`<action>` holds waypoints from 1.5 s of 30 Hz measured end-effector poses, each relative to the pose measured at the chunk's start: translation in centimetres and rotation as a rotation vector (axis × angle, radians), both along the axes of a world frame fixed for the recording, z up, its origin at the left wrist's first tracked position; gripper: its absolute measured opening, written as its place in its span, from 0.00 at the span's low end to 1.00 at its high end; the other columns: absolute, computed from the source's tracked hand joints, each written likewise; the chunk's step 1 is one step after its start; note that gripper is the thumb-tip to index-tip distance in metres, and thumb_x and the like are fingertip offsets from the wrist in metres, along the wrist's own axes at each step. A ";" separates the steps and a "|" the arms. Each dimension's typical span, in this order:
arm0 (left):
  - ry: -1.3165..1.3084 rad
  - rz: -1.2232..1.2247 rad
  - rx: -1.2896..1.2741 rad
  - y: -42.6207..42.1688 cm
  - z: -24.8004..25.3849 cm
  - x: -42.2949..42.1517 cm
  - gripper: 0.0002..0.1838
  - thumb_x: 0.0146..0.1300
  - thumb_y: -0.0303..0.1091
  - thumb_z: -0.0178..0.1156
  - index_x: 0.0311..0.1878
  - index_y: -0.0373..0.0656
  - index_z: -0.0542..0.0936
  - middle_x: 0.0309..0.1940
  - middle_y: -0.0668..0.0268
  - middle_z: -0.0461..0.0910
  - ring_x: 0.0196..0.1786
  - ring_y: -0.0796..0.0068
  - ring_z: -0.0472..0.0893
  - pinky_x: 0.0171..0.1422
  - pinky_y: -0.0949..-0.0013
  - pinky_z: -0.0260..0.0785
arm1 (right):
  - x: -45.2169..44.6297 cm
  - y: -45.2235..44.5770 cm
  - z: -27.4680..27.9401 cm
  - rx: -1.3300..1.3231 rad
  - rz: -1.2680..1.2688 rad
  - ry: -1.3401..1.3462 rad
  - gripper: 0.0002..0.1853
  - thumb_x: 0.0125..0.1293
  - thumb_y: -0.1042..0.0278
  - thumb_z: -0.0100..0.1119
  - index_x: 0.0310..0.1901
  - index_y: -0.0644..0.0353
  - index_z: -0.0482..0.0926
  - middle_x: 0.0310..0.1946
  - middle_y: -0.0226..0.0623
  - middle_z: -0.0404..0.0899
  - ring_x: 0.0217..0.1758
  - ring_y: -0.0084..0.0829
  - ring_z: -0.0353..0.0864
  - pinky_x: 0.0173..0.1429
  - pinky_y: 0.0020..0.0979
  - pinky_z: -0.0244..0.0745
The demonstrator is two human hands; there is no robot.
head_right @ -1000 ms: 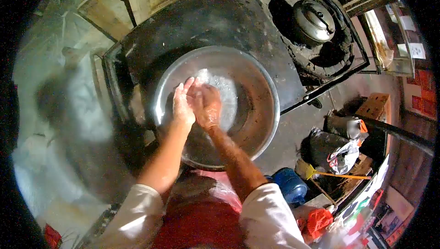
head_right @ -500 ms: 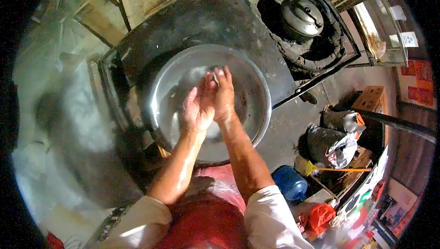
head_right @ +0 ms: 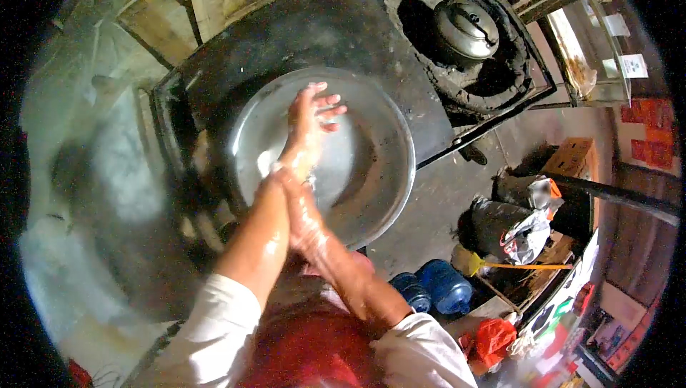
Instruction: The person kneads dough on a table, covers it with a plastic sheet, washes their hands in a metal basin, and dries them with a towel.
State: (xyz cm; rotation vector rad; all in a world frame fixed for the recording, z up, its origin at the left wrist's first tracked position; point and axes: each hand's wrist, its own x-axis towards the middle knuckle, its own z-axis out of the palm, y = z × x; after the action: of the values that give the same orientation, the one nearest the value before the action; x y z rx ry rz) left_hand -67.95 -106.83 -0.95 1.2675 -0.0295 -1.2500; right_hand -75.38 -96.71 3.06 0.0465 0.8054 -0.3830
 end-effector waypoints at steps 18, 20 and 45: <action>-0.533 -0.314 0.154 3.8 -12.2 5.5 0.23 0.68 0.53 0.56 0.40 0.38 0.82 0.37 0.56 0.85 0.45 0.64 0.83 0.50 0.59 0.74 | -0.2 -9.7 -8.3 -1.735 0.310 1.101 0.23 0.68 0.58 0.58 0.58 0.65 0.75 0.51 0.56 0.75 0.55 0.54 0.72 0.60 0.46 0.69; 0.032 -0.130 0.127 3.9 -9.0 6.3 0.24 0.68 0.54 0.55 0.46 0.38 0.81 0.44 0.58 0.84 0.50 0.64 0.82 0.57 0.62 0.72 | -0.5 -10.2 -11.1 -1.896 0.286 1.247 0.19 0.67 0.63 0.57 0.57 0.61 0.76 0.51 0.57 0.74 0.58 0.55 0.69 0.60 0.48 0.67; -2.334 -1.496 -0.113 5.3 -7.5 -0.8 0.08 0.61 0.34 0.56 0.40 0.47 0.83 0.34 0.61 0.86 0.37 0.63 0.84 0.58 0.51 0.65 | 2.9 -1.0 6.9 -2.052 0.338 -0.104 0.19 0.63 0.51 0.50 0.38 0.61 0.81 0.31 0.47 0.78 0.40 0.52 0.78 0.51 0.49 0.71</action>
State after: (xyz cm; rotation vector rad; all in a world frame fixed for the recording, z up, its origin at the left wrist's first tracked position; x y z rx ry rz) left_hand -68.75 -101.56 -8.46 1.8289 -2.9466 0.0877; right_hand -72.48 -97.71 9.93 -1.9254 0.0084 -0.7142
